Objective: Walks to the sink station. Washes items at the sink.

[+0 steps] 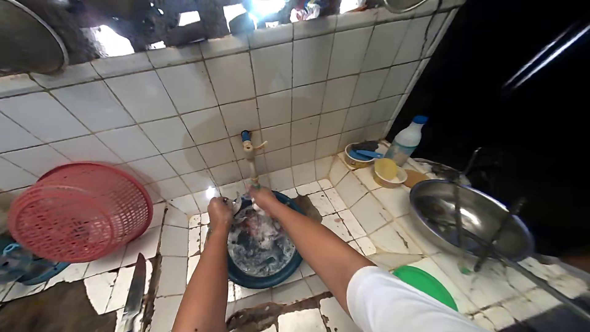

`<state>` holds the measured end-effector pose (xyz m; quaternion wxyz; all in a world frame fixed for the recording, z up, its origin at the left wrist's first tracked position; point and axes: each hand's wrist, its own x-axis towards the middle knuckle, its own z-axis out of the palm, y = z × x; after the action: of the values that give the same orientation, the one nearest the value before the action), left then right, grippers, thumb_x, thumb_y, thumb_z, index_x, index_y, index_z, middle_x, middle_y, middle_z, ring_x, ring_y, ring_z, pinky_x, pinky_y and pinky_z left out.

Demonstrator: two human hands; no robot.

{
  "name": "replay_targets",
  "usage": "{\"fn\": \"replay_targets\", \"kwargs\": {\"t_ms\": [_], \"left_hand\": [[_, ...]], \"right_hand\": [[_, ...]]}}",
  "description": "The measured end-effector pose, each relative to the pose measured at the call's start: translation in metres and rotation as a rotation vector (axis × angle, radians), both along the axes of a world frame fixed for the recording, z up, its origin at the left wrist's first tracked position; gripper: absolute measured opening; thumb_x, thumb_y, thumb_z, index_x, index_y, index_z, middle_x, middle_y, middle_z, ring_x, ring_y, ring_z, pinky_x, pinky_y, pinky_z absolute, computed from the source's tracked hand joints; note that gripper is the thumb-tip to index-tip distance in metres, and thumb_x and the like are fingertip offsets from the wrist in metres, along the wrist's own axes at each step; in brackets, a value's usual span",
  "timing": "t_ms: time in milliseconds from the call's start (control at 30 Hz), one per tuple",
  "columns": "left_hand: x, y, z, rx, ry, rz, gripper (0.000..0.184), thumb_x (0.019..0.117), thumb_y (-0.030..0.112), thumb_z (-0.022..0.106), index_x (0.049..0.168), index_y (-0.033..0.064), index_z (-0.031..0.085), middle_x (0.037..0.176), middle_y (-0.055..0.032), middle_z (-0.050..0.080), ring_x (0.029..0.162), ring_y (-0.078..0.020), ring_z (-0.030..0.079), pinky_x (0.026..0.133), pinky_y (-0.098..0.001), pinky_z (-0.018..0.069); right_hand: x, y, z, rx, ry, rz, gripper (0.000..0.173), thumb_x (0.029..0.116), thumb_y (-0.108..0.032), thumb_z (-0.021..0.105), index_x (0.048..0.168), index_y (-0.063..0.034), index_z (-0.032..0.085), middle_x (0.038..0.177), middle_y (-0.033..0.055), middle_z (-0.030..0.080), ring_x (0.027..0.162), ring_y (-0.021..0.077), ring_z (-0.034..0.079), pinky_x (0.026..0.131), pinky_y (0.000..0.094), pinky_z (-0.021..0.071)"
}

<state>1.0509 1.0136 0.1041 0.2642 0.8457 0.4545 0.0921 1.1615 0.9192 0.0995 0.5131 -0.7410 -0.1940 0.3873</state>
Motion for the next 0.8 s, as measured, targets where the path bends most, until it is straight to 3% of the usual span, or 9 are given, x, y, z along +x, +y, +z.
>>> {"fn": "replay_targets", "kwargs": {"t_ms": [100, 200, 233, 267, 367, 467, 633, 700, 800], "left_hand": [[-0.002, 0.003, 0.001, 0.026, -0.011, 0.005, 0.026, 0.098, 0.009, 0.063, 0.116, -0.0087, 0.069, 0.123, -0.0281, 0.065, 0.119, -0.0373, 0.063, 0.106, -0.0485, 0.0464], [-0.004, 0.005, 0.002, 0.037, -0.011, 0.011, 0.026, 0.0985, 0.01, 0.063, 0.115, -0.0086, 0.07, 0.122, -0.0271, 0.066, 0.119, -0.036, 0.063, 0.106, -0.0473, 0.0461], [-0.004, 0.005, 0.002, 0.039, -0.016, 0.014, 0.026, 0.0983, 0.01, 0.063, 0.115, -0.0085, 0.07, 0.121, -0.0268, 0.067, 0.118, -0.0356, 0.064, 0.106, -0.0472, 0.0465], [-0.004, 0.006, 0.001, 0.037, -0.019, 0.017, 0.025, 0.0982, 0.01, 0.064, 0.114, -0.0085, 0.07, 0.12, -0.0267, 0.067, 0.117, -0.0353, 0.064, 0.105, -0.0469, 0.047], [-0.004, 0.005, 0.0, 0.012, -0.021, 0.021, 0.025, 0.0979, 0.01, 0.064, 0.115, -0.008, 0.069, 0.12, -0.0259, 0.067, 0.117, -0.0346, 0.064, 0.105, -0.0466, 0.0473], [0.0, 0.002, -0.001, -0.016, -0.025, 0.005, 0.027, 0.0978, 0.01, 0.065, 0.117, -0.0078, 0.069, 0.121, -0.026, 0.066, 0.116, -0.0349, 0.064, 0.105, -0.0472, 0.0472], [0.005, -0.004, -0.004, -0.035, -0.024, -0.01, 0.027, 0.0981, 0.01, 0.065, 0.118, -0.0078, 0.069, 0.123, -0.0268, 0.066, 0.118, -0.0358, 0.063, 0.105, -0.0476, 0.0465], [0.005, -0.004, -0.006, -0.052, -0.021, -0.013, 0.028, 0.0982, 0.011, 0.065, 0.12, -0.0072, 0.068, 0.123, -0.0263, 0.066, 0.119, -0.0361, 0.063, 0.106, -0.0483, 0.0461], [0.009, -0.006, -0.01, -0.091, -0.036, -0.007, 0.028, 0.0976, 0.013, 0.067, 0.118, -0.0059, 0.069, 0.119, -0.025, 0.068, 0.115, -0.0356, 0.065, 0.104, -0.0497, 0.047]], "right_hand": [[0.004, -0.002, 0.007, -0.158, -0.255, 0.261, 0.045, 0.1146, -0.018, 0.031, 0.153, 0.0036, 0.042, 0.149, 0.029, 0.051, 0.137, 0.0389, 0.051, 0.115, 0.0504, 0.0386], [0.012, -0.001, -0.001, -0.142, -0.274, 0.297, 0.035, 0.1081, -0.011, 0.05, 0.139, 0.0033, 0.056, 0.13, 0.0228, 0.063, 0.115, 0.0289, 0.064, 0.101, 0.0418, 0.0497], [0.013, 0.001, -0.008, -0.077, -0.117, 0.179, 0.03, 0.1075, -0.018, 0.053, 0.127, 0.0027, 0.062, 0.112, 0.0152, 0.066, 0.093, 0.0188, 0.064, 0.085, 0.0333, 0.0523], [0.014, 0.002, -0.013, -0.038, 0.004, 0.111, 0.031, 0.1054, -0.023, 0.059, 0.122, 0.0032, 0.063, 0.105, 0.0135, 0.066, 0.085, 0.0161, 0.065, 0.078, 0.0314, 0.0542], [0.016, 0.0, -0.014, -0.065, -0.033, 0.137, 0.037, 0.1002, -0.025, 0.069, 0.125, 0.0023, 0.065, 0.118, 0.0176, 0.068, 0.101, 0.022, 0.067, 0.093, 0.0391, 0.0531], [0.01, -0.003, -0.007, -0.086, -0.152, 0.155, 0.039, 0.1053, -0.028, 0.061, 0.129, 0.0013, 0.065, 0.131, 0.0215, 0.065, 0.122, 0.0293, 0.061, 0.106, 0.0462, 0.046], [0.009, -0.001, -0.001, -0.053, -0.129, -0.026, 0.044, 0.108, -0.033, 0.055, 0.124, 0.0072, 0.066, 0.131, 0.0257, 0.063, 0.124, 0.0336, 0.058, 0.107, 0.0496, 0.0427], [0.011, 0.0, -0.006, 0.019, -0.042, -0.063, 0.037, 0.0987, -0.014, 0.068, 0.13, 0.0047, 0.062, 0.131, 0.0249, 0.062, 0.116, 0.0315, 0.06, 0.099, 0.0471, 0.0476], [0.013, 0.002, -0.013, 0.221, 0.131, 0.001, 0.059, 0.0944, 0.006, 0.066, 0.148, -0.0056, 0.044, 0.133, 0.0203, 0.054, 0.096, 0.0213, 0.064, 0.077, 0.0331, 0.0565]]}}
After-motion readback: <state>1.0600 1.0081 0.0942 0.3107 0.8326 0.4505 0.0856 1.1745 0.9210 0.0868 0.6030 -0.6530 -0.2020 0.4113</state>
